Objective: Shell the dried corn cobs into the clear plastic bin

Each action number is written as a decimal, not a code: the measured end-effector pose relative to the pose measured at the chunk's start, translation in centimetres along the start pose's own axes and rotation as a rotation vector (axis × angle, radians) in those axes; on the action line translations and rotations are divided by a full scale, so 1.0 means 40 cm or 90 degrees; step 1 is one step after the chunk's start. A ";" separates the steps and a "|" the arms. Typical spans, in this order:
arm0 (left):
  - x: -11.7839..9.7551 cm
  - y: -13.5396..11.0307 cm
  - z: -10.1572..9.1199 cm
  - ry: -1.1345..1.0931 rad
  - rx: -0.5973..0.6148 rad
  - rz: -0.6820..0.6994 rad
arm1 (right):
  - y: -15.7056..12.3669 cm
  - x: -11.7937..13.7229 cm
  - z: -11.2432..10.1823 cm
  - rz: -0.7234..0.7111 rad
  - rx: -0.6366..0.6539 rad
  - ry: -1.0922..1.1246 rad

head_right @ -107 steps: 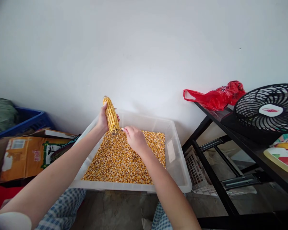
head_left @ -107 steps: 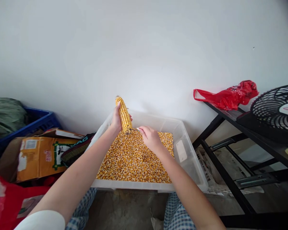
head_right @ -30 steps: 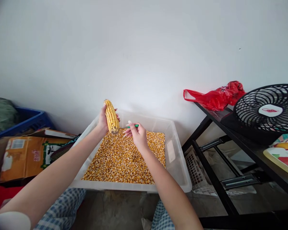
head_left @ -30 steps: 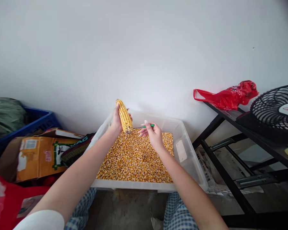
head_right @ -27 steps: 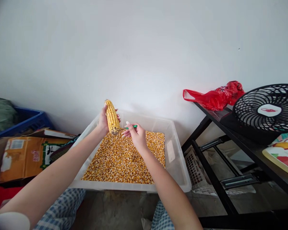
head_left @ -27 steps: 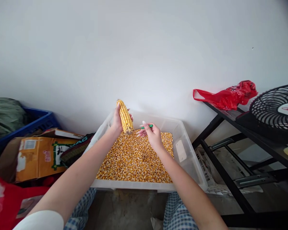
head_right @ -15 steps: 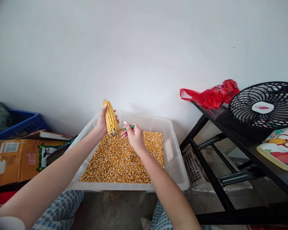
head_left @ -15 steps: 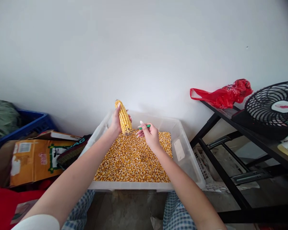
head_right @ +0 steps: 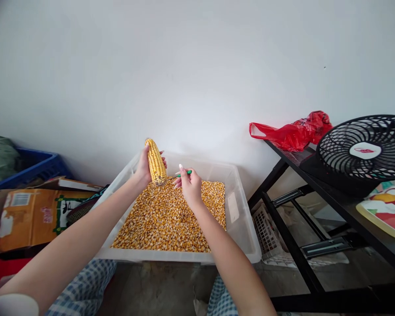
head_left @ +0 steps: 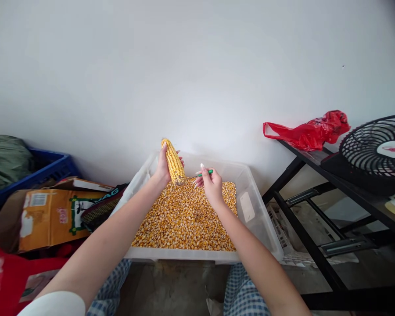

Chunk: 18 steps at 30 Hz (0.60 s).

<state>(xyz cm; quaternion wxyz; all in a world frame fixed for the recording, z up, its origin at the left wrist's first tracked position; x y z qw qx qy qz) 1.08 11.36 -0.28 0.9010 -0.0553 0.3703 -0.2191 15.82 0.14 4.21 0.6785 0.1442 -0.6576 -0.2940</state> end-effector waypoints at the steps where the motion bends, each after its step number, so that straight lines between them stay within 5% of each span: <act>1: 0.001 0.002 -0.005 -0.003 -0.005 -0.007 | -0.001 -0.002 0.001 0.005 -0.003 0.012; 9: -0.001 -0.001 -0.007 -0.007 -0.008 -0.005 | -0.009 -0.005 0.027 0.038 0.018 0.081; 18: 0.007 -0.011 0.009 0.016 -0.004 -0.001 | -0.014 0.006 0.025 0.009 0.035 -0.012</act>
Point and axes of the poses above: each hand's wrist, its own y-axis towards the middle knuckle, its own z-axis out of the palm, x = y × z, the point moved 10 cm from there along y, towards the middle knuckle, and after that the axes turned 12 degrees about -z, right-handed, at the moved point
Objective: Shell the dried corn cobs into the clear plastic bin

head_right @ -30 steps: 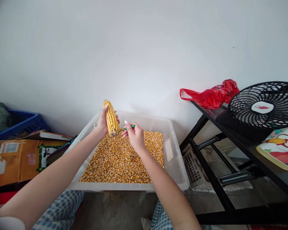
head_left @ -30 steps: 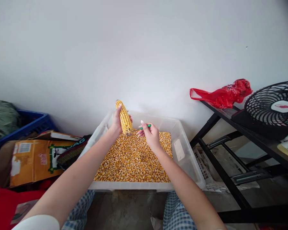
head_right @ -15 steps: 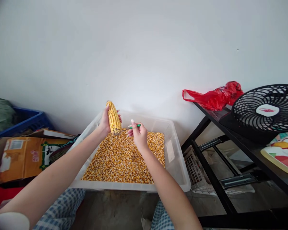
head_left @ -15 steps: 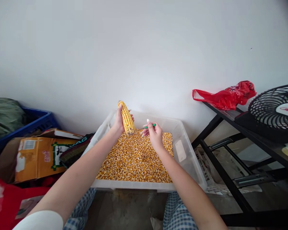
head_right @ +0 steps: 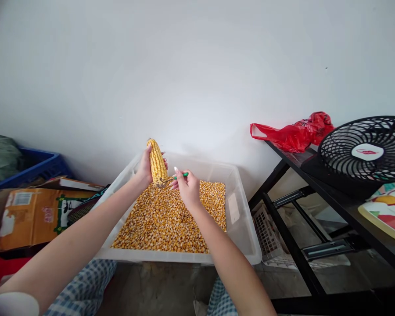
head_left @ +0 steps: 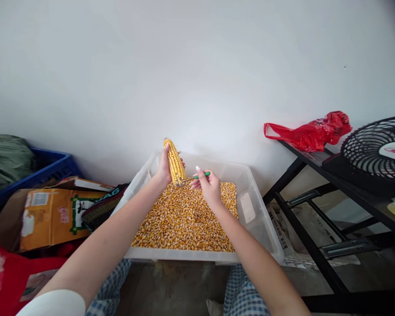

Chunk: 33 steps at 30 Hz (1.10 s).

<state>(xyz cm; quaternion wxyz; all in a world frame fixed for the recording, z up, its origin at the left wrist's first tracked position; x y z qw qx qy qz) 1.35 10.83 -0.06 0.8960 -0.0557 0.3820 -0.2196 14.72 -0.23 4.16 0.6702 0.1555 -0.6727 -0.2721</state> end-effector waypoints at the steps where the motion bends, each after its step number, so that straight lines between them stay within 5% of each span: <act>1: 0.002 0.000 0.001 0.002 0.001 -0.001 | -0.001 0.006 0.000 -0.012 0.004 -0.021; 6: 0.017 0.001 0.007 0.034 0.004 -0.015 | -0.002 0.017 0.011 -0.060 0.049 -0.114; 16: 0.067 -0.018 0.069 0.128 0.042 -0.038 | -0.003 -0.072 0.019 0.050 0.092 -0.102; 27: 0.048 -0.022 0.071 0.158 0.037 0.018 | -0.027 -0.097 0.068 0.032 0.216 -0.191; 30: 0.016 -0.023 0.055 0.121 0.016 0.042 | -0.027 -0.083 0.064 0.037 0.181 -0.135; 33: -0.003 -0.021 0.043 0.084 0.014 0.044 | -0.008 -0.062 0.024 0.057 0.060 -0.020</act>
Point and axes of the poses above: each hand's wrist, its own y-axis towards the middle knuckle, its own z-axis out of the palm, x = y × z, the point moved 10 cm from there along y, towards the middle knuckle, and after that the axes turned 12 degrees about -z, right-handed, at the moved point
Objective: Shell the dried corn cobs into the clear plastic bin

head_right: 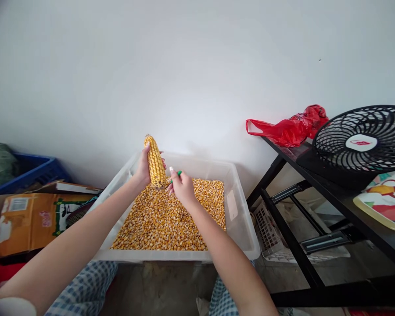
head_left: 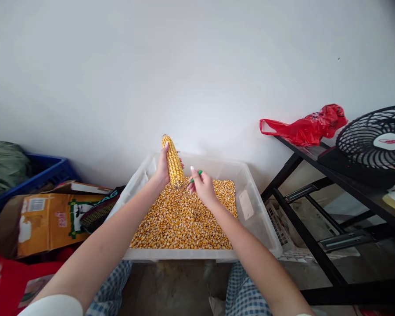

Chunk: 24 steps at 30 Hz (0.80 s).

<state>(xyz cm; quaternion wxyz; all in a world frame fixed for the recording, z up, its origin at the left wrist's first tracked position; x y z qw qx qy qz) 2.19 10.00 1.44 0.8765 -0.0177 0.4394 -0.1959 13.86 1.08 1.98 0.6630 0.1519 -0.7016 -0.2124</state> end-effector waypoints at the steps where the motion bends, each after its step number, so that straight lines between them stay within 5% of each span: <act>1: -0.001 0.001 -0.003 -0.006 0.001 -0.004 | 0.004 0.008 -0.017 -0.002 -0.043 0.036; 5: 0.007 0.005 -0.009 -0.024 0.004 -0.024 | 0.011 0.024 -0.044 -0.010 -0.121 0.100; 24: 0.018 0.001 0.006 -0.002 0.019 -0.044 | 0.010 0.005 -0.029 0.018 -0.088 0.096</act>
Point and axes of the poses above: each hand's wrist, its own y-axis towards the middle knuckle, its own z-axis out of the palm, x = y × z, the point moved 10 cm from there along y, towards the middle knuckle, and after that the axes turned 12 degrees about -z, right-handed, at the moved point
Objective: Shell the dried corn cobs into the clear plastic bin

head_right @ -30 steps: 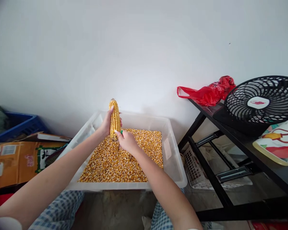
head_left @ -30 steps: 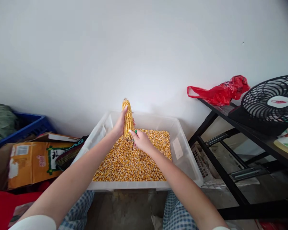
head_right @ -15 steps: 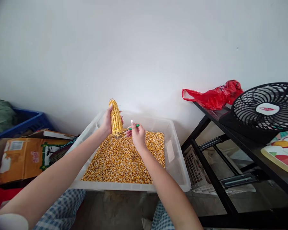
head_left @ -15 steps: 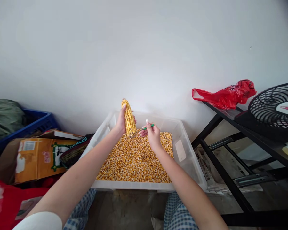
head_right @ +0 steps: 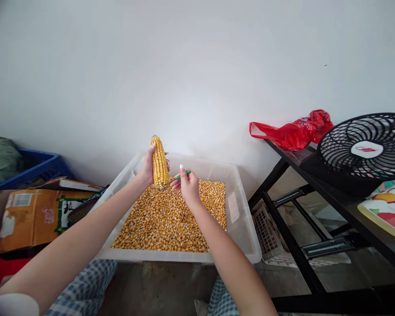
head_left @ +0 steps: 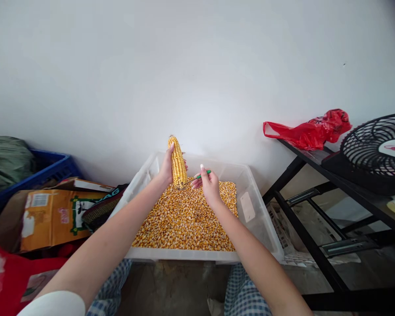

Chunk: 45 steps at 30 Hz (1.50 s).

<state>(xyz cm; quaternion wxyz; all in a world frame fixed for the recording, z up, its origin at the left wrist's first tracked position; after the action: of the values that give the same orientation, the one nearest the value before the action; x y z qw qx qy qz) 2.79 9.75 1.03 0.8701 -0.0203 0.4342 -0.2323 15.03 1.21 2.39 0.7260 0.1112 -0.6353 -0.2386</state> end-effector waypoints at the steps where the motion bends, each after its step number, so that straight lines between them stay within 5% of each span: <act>1: 0.001 0.000 0.000 0.006 0.000 -0.003 | -0.002 -0.001 0.005 -0.002 0.012 -0.006; 22: 0.024 -0.017 0.053 0.201 0.034 0.075 | -0.035 -0.118 0.059 0.096 0.178 -0.135; 30: 0.004 0.004 -0.005 0.145 -0.054 0.045 | -0.004 -0.007 0.012 0.004 0.014 0.012; 41: -0.006 0.011 -0.051 0.141 -0.135 0.068 | -0.026 0.005 0.036 -0.075 0.039 -0.060; 45: -0.012 -0.010 -0.001 0.250 -0.101 0.159 | -0.019 -0.027 0.024 -0.042 0.042 -0.133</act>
<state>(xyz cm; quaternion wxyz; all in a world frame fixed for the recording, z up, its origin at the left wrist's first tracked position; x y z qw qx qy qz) 2.34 9.59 1.47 0.7869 0.0106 0.6108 -0.0876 13.84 1.20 1.26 0.6432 0.1304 -0.7111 -0.2520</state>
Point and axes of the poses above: each hand's wrist, its own y-axis towards the middle knuckle, its own z-axis out of the palm, x = y × z, the point moved 10 cm from there along y, towards the middle knuckle, and after that the axes turned 12 degrees about -z, right-handed, at the moved point
